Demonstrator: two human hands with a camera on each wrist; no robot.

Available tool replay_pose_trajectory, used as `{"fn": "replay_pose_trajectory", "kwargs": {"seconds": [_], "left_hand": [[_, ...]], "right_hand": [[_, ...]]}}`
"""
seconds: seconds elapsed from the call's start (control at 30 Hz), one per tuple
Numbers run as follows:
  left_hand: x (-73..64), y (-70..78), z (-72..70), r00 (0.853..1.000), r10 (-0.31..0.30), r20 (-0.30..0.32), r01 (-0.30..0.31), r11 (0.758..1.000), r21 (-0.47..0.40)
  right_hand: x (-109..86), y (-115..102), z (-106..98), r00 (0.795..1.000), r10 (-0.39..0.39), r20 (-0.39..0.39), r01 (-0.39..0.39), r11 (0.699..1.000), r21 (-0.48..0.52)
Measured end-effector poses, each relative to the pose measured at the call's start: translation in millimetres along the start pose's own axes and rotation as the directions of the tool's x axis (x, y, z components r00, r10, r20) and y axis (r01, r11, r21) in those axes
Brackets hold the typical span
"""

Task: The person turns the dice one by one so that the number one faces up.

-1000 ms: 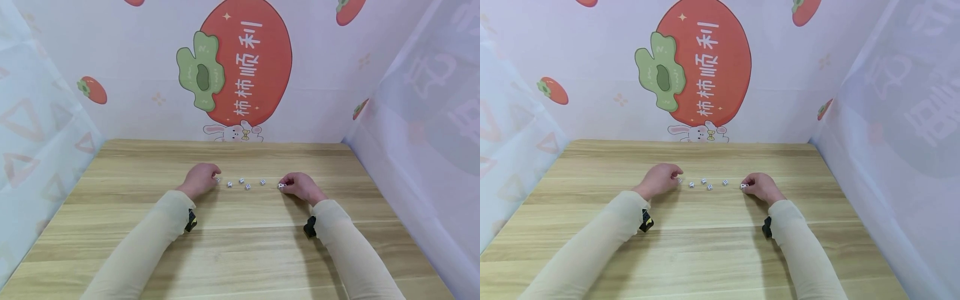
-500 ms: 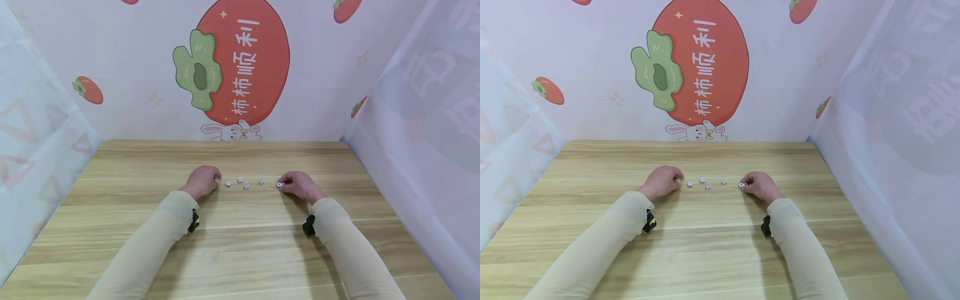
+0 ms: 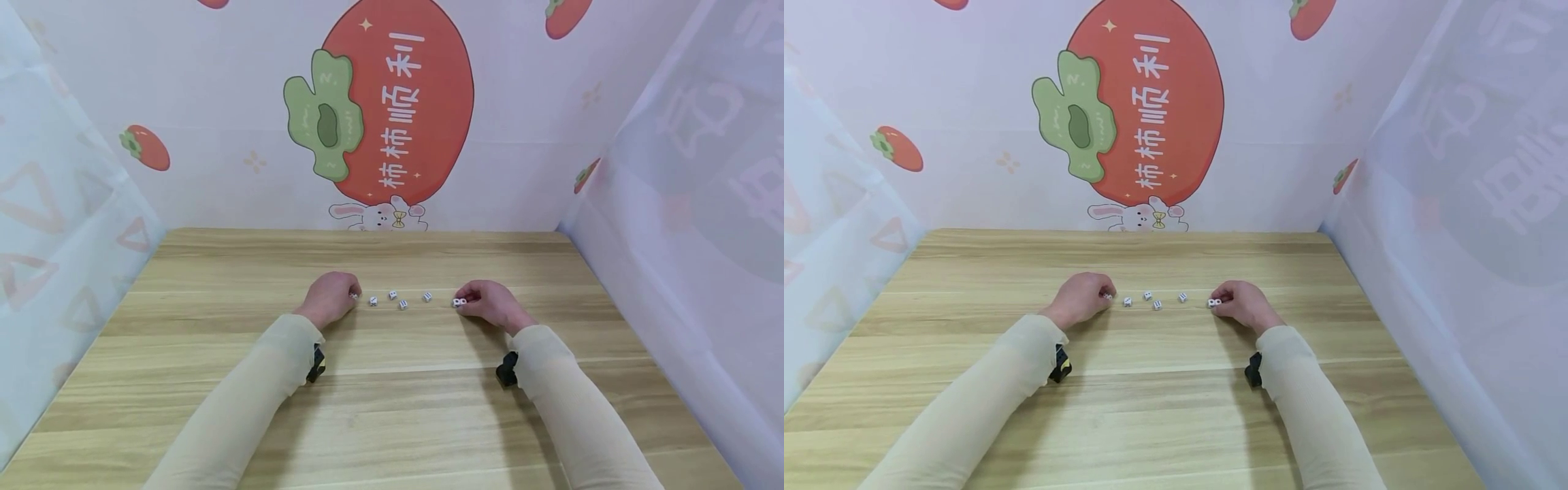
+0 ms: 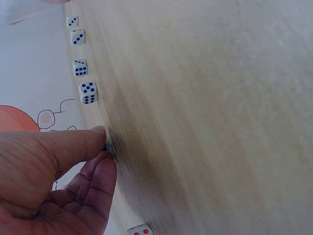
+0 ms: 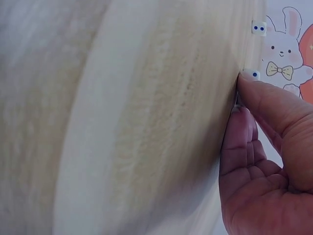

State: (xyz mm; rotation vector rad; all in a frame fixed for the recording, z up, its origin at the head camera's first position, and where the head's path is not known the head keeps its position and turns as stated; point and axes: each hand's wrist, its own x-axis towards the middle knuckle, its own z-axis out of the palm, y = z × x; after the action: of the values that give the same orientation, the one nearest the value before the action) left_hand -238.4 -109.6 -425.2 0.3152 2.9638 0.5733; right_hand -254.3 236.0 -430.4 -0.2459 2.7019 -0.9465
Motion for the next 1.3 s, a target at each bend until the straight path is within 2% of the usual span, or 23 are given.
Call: {"fn": "replay_pose_trajectory", "kwargs": {"seconds": [0.3,0.6,0.93,1.3], "left_hand": [[-5.7,-2.0,-2.9,1.0,0.011,-0.022,-0.012,1.0,-0.028],[-17.7,-2.8,-7.7,0.999,0.01,-0.051,-0.015,0.995,-0.1],[-37.7,-0.7,-14.3,0.998,0.01,-0.054,-0.023,0.969,-0.246],[-59.1,0.7,-10.4,0.997,0.03,-0.069,-0.049,0.951,-0.306]], "right_hand": [[-1.7,2.1,-1.5,1.0,0.022,-0.006,-0.022,1.0,-0.004],[0.9,2.9,-0.1,0.999,0.028,-0.015,-0.028,0.999,-0.027],[0.3,1.6,-0.7,1.0,0.025,-0.013,-0.025,0.999,-0.043],[0.6,0.8,-1.1,0.999,0.042,-0.009,-0.042,0.998,-0.039]]}}
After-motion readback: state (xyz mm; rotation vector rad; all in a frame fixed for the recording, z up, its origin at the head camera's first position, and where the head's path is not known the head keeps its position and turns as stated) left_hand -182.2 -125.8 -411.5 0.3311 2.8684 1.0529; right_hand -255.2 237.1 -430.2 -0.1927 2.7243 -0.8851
